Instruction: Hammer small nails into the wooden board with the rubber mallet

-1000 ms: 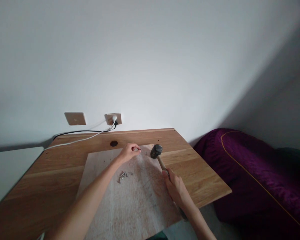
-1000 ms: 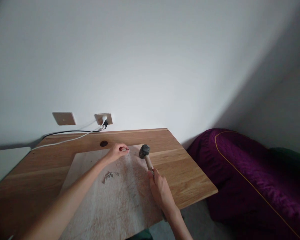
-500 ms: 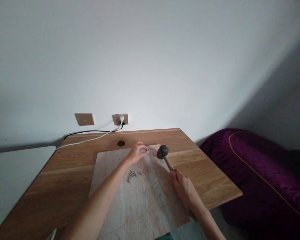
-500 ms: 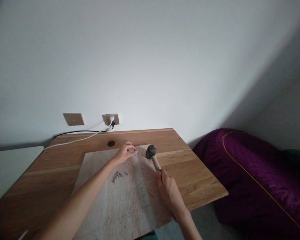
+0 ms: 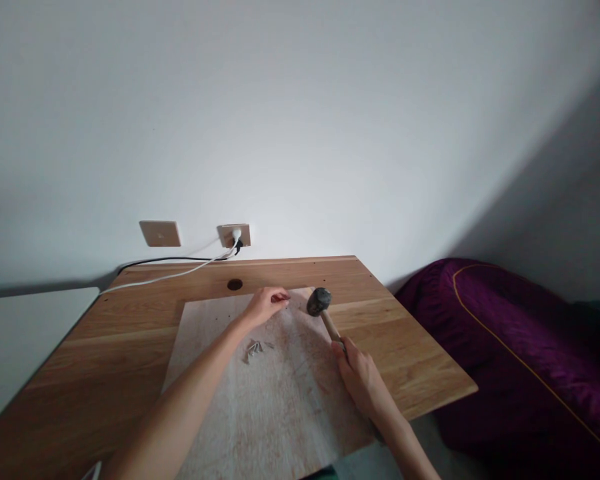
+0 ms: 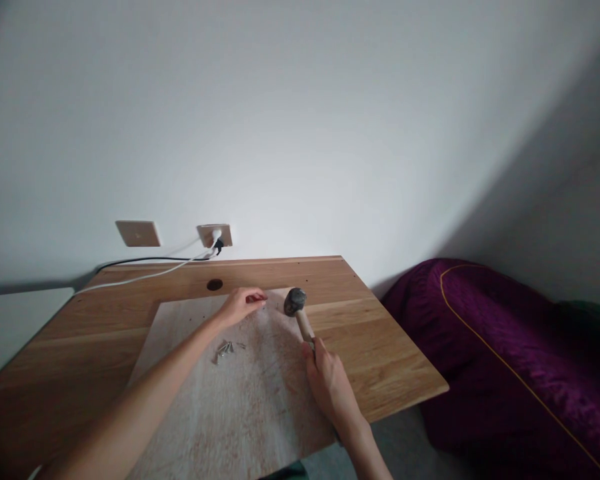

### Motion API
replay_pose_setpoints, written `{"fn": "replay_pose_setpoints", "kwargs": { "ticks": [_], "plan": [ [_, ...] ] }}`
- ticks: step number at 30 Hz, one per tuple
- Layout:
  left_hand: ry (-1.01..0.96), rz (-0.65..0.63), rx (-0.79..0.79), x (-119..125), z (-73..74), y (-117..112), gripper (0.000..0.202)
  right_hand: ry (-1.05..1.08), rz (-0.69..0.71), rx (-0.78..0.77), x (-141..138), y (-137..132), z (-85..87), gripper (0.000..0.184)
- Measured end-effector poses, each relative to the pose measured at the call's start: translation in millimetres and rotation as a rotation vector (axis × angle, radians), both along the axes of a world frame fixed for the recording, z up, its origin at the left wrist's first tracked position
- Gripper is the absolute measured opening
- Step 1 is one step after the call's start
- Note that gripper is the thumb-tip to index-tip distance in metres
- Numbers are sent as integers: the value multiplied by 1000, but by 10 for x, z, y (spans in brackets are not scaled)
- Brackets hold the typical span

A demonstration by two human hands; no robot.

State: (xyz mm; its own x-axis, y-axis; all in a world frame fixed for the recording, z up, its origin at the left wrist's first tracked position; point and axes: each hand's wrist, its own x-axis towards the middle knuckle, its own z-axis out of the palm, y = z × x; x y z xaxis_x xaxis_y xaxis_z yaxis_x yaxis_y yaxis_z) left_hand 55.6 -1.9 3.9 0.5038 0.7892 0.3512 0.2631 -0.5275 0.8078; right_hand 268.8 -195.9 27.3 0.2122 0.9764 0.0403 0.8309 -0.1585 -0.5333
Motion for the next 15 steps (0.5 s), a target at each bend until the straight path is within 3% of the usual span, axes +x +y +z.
{"fn": "replay_pose_setpoints", "kwargs": {
  "ticks": [15],
  "plan": [
    [26,12,53,-2,19,-59,4,58,18,-17,-8,-14,73,47]
  ]
}}
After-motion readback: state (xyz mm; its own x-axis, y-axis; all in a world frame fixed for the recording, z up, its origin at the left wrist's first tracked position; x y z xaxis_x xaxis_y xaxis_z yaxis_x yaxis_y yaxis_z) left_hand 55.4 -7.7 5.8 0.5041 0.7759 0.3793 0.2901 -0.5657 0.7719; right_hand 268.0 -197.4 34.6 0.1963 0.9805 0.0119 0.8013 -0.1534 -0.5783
